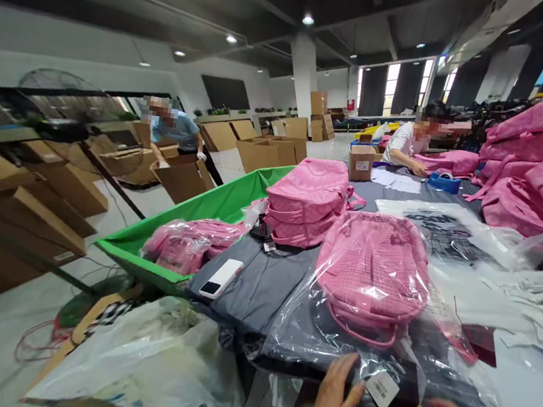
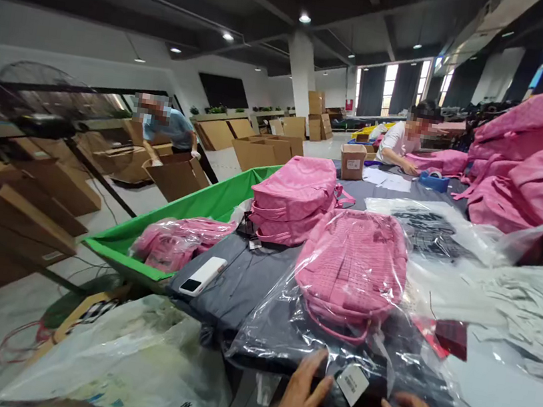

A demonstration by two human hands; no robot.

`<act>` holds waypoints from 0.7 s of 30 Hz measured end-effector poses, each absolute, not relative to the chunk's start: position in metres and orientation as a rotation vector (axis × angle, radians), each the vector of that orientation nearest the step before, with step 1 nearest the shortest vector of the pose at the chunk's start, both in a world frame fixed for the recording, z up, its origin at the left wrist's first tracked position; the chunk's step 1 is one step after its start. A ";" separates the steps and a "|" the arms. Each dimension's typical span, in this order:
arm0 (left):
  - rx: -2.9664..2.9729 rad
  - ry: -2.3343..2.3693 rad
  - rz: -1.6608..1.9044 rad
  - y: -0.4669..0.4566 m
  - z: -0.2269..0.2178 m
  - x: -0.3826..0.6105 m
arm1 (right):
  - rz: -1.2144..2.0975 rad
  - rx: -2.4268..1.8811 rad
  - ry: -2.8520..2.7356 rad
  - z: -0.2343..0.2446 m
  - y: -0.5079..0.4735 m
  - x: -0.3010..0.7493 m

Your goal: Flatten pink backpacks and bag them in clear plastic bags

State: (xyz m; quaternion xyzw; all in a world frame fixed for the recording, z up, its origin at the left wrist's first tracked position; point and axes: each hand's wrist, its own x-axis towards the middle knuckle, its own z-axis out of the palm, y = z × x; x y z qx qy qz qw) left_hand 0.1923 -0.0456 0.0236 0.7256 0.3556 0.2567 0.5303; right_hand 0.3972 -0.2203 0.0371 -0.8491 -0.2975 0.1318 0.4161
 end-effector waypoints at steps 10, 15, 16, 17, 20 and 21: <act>1.484 0.813 0.573 -0.051 0.048 0.234 | 0.505 -1.865 -0.720 0.066 -0.162 0.413; 1.292 0.761 0.643 -0.071 0.047 0.215 | 0.660 -1.845 -0.644 0.062 -0.178 0.410; 1.189 0.775 0.624 -0.076 0.044 0.216 | 0.650 -1.855 -0.631 0.061 -0.180 0.409; 1.085 0.794 0.601 -0.081 0.040 0.218 | 0.625 -1.857 -0.618 0.059 -0.181 0.410; 0.920 0.853 0.572 -0.089 0.028 0.226 | 0.632 -1.809 -0.662 0.055 -0.182 0.412; 0.927 0.861 0.581 -0.090 0.025 0.227 | 0.647 -1.806 -0.678 0.054 -0.183 0.412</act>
